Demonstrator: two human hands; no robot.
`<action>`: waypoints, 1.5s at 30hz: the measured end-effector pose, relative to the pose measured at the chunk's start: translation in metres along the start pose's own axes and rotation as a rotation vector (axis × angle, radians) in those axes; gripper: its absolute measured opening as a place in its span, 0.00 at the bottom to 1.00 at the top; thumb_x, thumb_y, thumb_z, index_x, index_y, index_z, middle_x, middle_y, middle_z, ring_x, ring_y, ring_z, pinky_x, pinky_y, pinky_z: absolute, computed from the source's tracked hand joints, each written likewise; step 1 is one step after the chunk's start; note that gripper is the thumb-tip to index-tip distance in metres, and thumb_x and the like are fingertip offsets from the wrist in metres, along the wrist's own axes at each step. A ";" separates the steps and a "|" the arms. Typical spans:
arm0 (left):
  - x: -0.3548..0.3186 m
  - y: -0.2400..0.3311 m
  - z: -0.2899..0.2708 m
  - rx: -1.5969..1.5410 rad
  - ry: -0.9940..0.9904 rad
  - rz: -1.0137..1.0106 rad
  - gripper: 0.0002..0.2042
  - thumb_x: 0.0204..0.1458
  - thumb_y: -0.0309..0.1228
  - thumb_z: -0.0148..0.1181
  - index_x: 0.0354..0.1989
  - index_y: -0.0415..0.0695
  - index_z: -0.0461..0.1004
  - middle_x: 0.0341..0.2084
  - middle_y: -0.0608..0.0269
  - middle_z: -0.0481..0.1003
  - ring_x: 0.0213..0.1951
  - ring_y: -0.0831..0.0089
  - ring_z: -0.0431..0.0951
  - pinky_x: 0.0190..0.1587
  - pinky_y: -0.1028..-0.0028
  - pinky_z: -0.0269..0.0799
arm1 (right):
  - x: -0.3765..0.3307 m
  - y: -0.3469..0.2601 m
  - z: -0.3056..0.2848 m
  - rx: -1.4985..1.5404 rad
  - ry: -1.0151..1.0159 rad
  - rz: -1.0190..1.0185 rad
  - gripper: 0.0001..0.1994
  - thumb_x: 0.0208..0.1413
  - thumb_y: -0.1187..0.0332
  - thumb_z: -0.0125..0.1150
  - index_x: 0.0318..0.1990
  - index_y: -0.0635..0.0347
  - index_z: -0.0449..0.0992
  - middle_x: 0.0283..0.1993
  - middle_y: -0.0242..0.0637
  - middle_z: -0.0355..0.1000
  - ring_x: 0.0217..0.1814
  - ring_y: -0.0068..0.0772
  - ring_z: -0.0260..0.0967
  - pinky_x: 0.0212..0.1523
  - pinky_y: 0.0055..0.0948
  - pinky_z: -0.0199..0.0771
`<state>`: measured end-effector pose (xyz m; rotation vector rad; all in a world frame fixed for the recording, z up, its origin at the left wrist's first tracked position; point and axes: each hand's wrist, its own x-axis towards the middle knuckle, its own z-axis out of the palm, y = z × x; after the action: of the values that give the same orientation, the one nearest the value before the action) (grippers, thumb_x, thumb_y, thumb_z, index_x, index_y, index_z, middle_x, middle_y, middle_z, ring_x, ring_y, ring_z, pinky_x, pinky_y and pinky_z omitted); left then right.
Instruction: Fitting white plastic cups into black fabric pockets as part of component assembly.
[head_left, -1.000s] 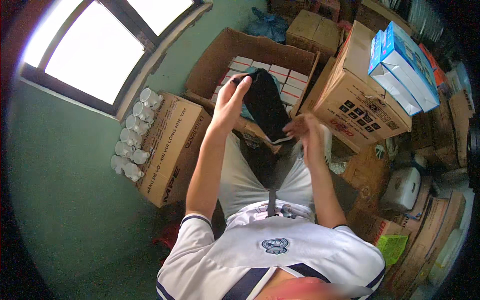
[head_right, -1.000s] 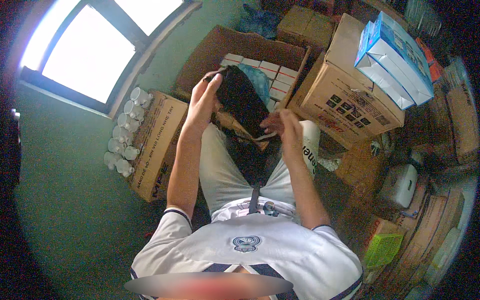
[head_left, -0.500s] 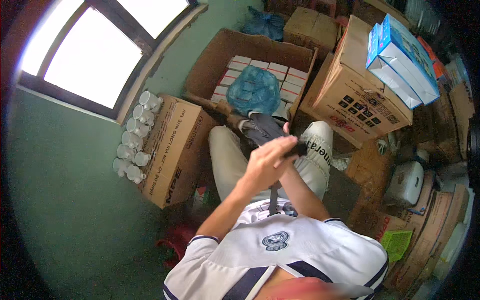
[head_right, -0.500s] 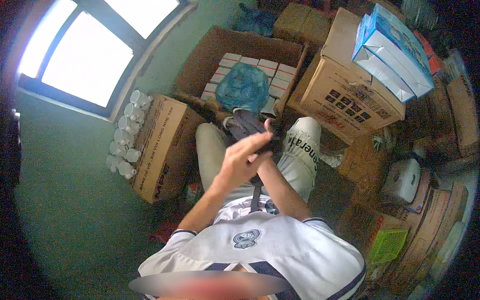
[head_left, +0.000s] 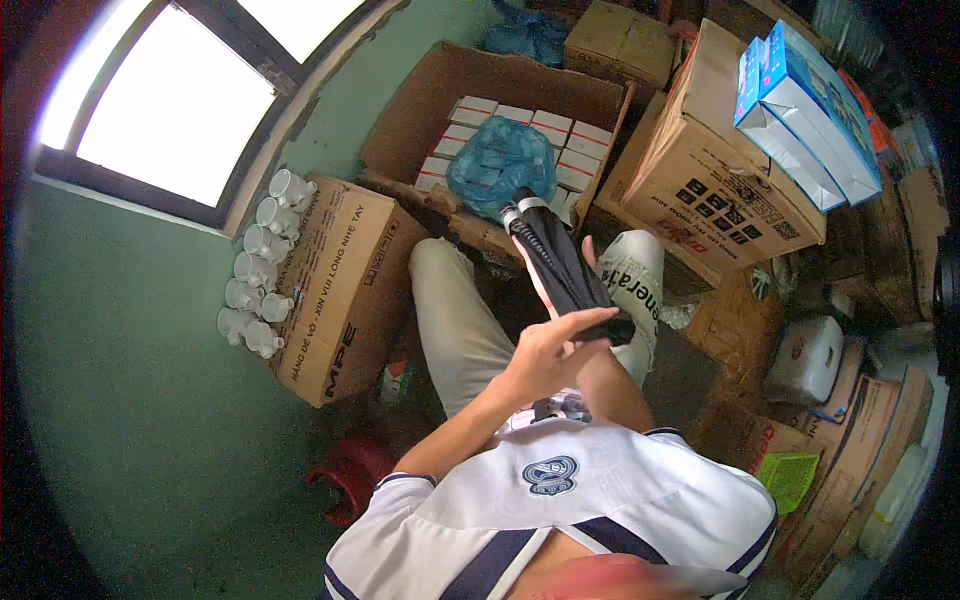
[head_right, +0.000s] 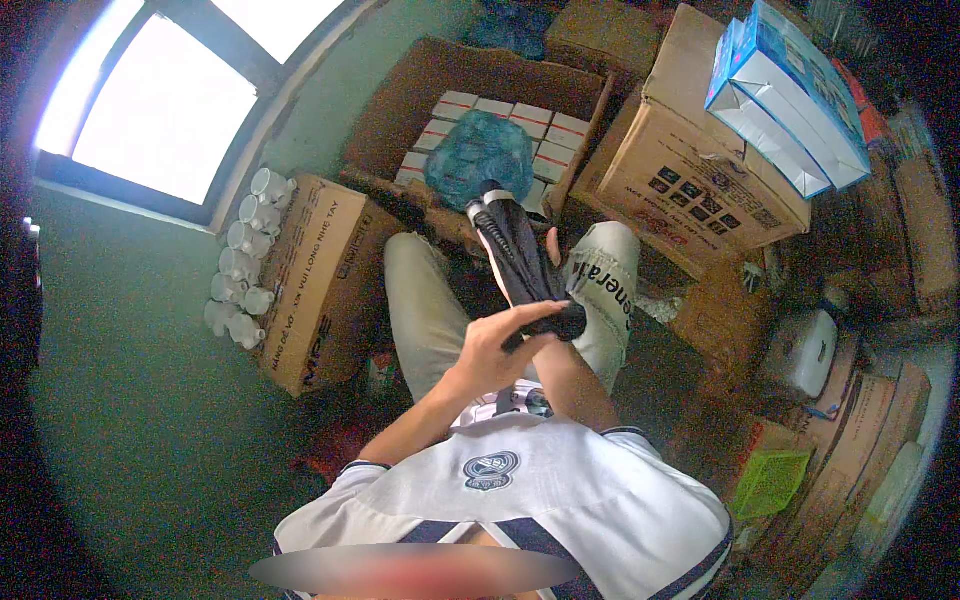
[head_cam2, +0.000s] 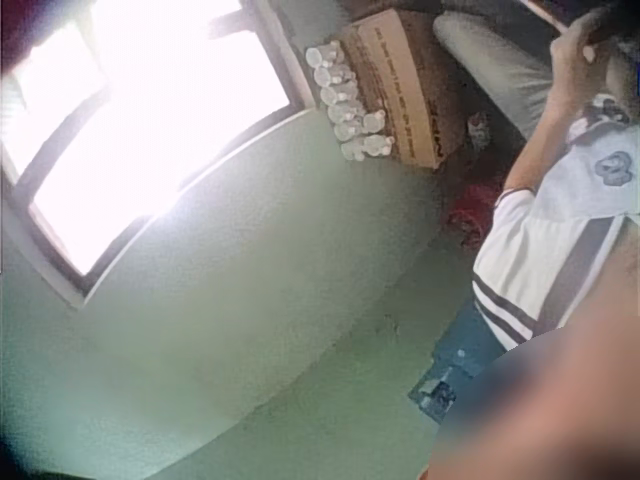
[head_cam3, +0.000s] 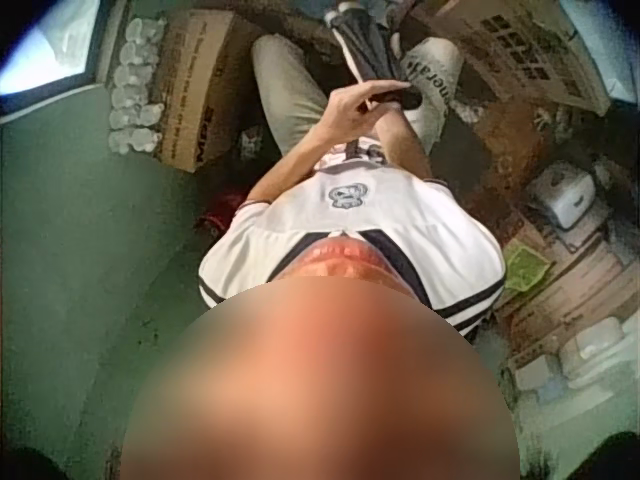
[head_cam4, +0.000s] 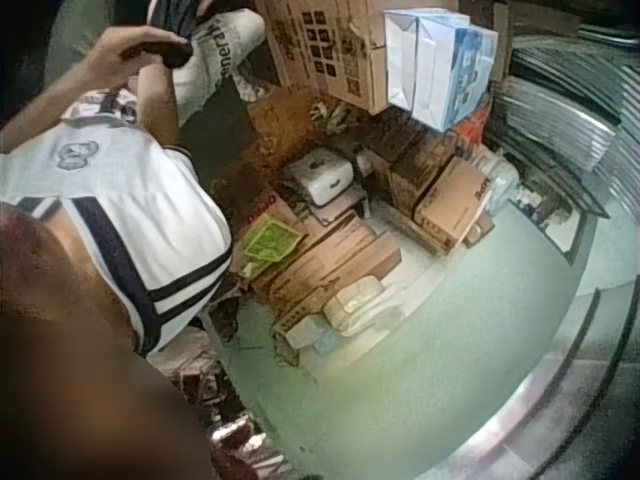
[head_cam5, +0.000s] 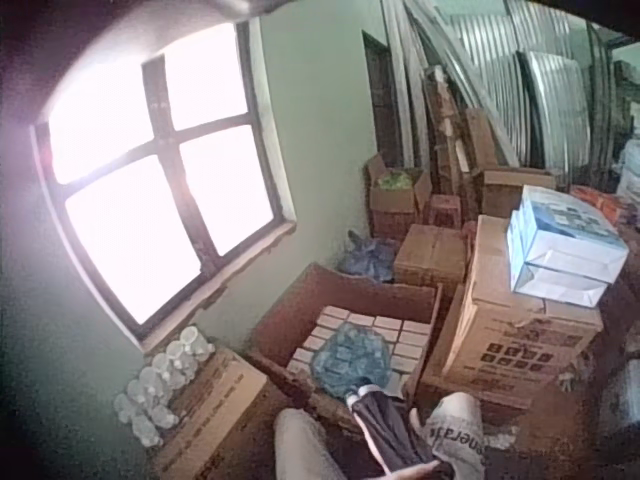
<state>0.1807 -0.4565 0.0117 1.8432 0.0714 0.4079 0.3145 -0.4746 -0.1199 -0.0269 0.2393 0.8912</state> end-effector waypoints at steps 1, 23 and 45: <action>0.008 0.000 0.001 -0.036 0.134 0.084 0.18 0.59 0.24 0.69 0.58 0.40 0.79 0.48 0.56 0.85 0.42 0.73 0.86 0.41 0.74 0.79 | 0.001 -0.005 0.000 -0.004 0.001 0.071 0.44 0.64 0.37 0.61 0.70 0.71 0.66 0.71 0.59 0.67 0.74 0.56 0.64 0.79 0.45 0.61; 0.077 0.038 -0.021 0.242 0.215 0.181 0.15 0.61 0.24 0.66 0.56 0.38 0.78 0.48 0.52 0.84 0.46 0.64 0.87 0.48 0.69 0.80 | 0.034 -0.014 -0.009 -0.124 -0.357 0.110 0.39 0.67 0.35 0.49 0.70 0.61 0.69 0.68 0.49 0.72 0.67 0.51 0.73 0.68 0.48 0.73; 0.018 -0.016 0.026 0.170 -0.042 0.053 0.18 0.55 0.29 0.71 0.54 0.40 0.79 0.49 0.49 0.83 0.46 0.54 0.86 0.47 0.62 0.83 | 0.030 0.002 -0.051 -0.198 -0.081 -0.095 0.31 0.75 0.46 0.43 0.75 0.56 0.64 0.80 0.39 0.60 0.80 0.44 0.57 0.82 0.45 0.51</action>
<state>0.2082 -0.4708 -0.0052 2.0238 0.0284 0.4101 0.3206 -0.4567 -0.1756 -0.1844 0.0723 0.8174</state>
